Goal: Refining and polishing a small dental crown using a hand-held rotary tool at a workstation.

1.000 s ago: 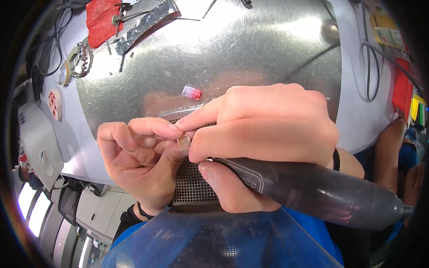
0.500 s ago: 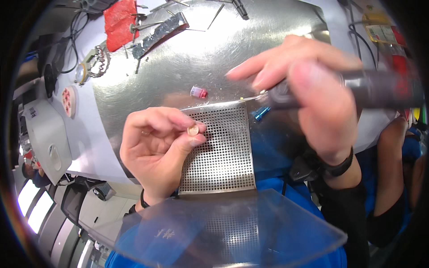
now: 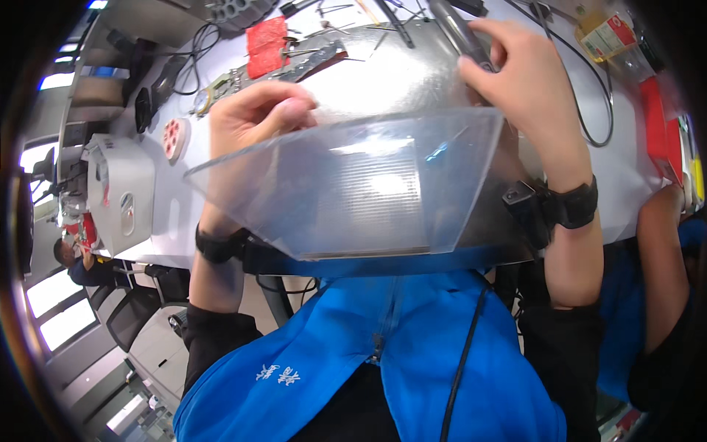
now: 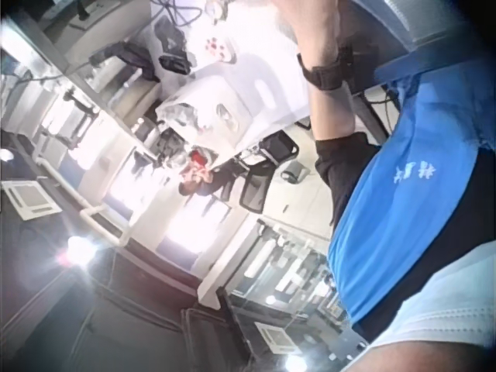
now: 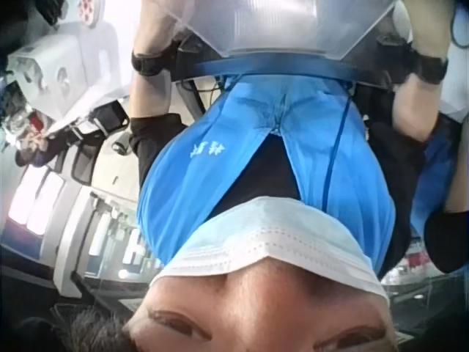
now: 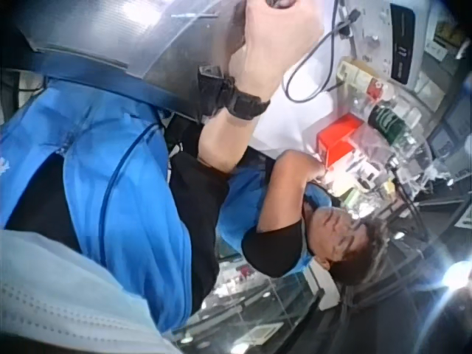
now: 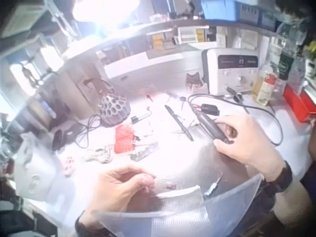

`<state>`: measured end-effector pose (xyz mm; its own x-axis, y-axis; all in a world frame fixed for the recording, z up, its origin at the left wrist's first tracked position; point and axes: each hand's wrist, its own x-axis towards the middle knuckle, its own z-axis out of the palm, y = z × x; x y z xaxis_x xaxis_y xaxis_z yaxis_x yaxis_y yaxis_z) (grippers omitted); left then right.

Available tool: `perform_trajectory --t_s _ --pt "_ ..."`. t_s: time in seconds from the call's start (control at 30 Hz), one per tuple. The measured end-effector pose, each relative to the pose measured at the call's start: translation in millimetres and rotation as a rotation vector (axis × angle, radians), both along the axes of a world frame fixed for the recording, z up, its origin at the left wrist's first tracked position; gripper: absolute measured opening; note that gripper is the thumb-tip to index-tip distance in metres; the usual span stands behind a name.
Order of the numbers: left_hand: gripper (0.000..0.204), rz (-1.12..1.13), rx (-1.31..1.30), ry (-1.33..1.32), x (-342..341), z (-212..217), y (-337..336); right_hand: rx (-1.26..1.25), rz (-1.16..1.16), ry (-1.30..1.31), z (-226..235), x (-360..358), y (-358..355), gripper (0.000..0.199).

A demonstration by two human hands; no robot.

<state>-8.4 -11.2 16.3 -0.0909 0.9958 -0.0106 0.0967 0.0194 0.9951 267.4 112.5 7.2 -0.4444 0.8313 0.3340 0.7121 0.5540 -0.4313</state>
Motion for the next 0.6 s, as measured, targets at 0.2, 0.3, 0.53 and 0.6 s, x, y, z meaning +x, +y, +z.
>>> perform_trajectory --t_s 0.2,0.3,0.53,0.6 --pt "0.022 -0.162 0.031 -0.149 13.6 10.1 21.4 -0.263 0.603 0.514 45.8 -59.1 -40.7 0.026" --pt "0.030 -0.193 0.083 -0.222 10.8 -3.5 33.6 -0.044 0.550 0.471 28.2 -70.6 -35.9 0.019" --pt "0.034 -0.144 0.071 -0.179 1.4 -1.8 30.2 -0.080 0.445 0.485 16.5 -87.7 -25.3 0.015" --pt "0.034 -0.196 -0.061 -0.174 -3.4 -1.8 22.2 -0.180 0.491 0.586 7.3 -88.4 -23.3 0.014"
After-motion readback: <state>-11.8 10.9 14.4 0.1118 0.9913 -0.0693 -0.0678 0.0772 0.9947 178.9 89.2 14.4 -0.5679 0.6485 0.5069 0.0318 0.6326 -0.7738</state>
